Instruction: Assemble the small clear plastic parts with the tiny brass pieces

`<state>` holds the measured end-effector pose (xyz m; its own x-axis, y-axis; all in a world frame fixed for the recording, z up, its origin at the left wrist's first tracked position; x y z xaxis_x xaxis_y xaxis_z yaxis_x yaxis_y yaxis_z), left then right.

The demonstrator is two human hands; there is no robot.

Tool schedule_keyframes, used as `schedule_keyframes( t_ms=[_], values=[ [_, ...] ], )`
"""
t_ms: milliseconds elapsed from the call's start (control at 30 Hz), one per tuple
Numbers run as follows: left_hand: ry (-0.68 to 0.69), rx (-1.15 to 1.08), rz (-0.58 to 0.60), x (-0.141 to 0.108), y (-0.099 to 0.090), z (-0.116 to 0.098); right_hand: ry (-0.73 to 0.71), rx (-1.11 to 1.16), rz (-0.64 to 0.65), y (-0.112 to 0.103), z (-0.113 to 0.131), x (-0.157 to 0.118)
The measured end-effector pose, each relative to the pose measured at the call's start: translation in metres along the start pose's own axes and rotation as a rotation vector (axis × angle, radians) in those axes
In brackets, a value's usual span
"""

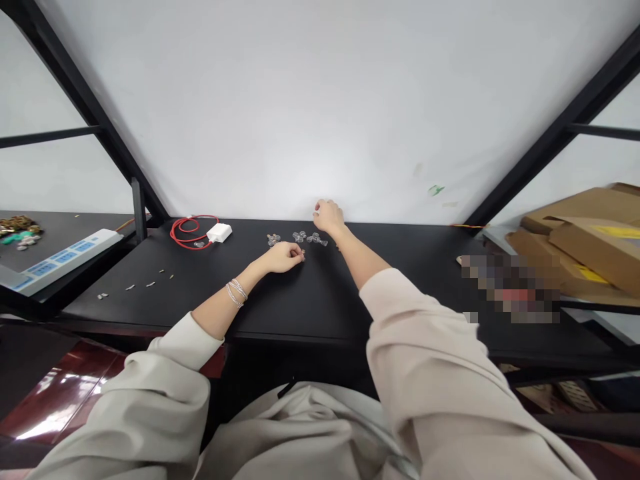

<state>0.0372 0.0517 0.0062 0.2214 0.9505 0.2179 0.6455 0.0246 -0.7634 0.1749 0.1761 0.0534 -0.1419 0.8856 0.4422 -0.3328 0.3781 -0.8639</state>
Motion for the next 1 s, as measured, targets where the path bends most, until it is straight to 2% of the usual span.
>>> schedule_keyframes(
  t_ms=[67, 133, 267, 400, 533, 833, 1000],
  values=[
    [0.006, -0.013, -0.002, 0.0, 0.0, 0.001, 0.025, 0.002, 0.017, -0.011, -0.008, -0.009],
    [0.017, -0.028, -0.013, 0.001, 0.001, 0.003, 0.033, -0.001, 0.087, -0.018, -0.013, -0.021],
    [0.02, -0.054, -0.026, 0.003, 0.003, 0.01, -0.034, -0.005, 0.126, -0.026, -0.014, -0.047],
    [0.024, -0.086, -0.013, 0.003, 0.004, 0.013, -0.081, -0.005, 0.127, -0.019, -0.01, -0.064],
    [-0.009, -0.107, 0.004, 0.002, 0.003, 0.013, -0.072, 0.082, 0.165, -0.012, -0.007, -0.069],
    [-0.065, -0.136, -0.029, 0.003, -0.002, 0.016, 0.08, 0.298, 0.008, -0.039, -0.035, -0.081],
    [-0.092, -0.14, -0.056, 0.002, -0.006, 0.012, 0.067, 0.413, -0.025, -0.038, -0.026, -0.098]
  ],
)
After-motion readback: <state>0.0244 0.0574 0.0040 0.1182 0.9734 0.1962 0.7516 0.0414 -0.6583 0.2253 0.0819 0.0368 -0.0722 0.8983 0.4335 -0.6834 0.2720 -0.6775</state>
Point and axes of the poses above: each hand's wrist, its own x-axis towards the middle knuckle, its own y-axis out of the palm, z = x × y, the point moved 6 cm from there along x, towards the middle knuckle, and after that the axes turned 9 degrees about -z, right-handed, at the moved point
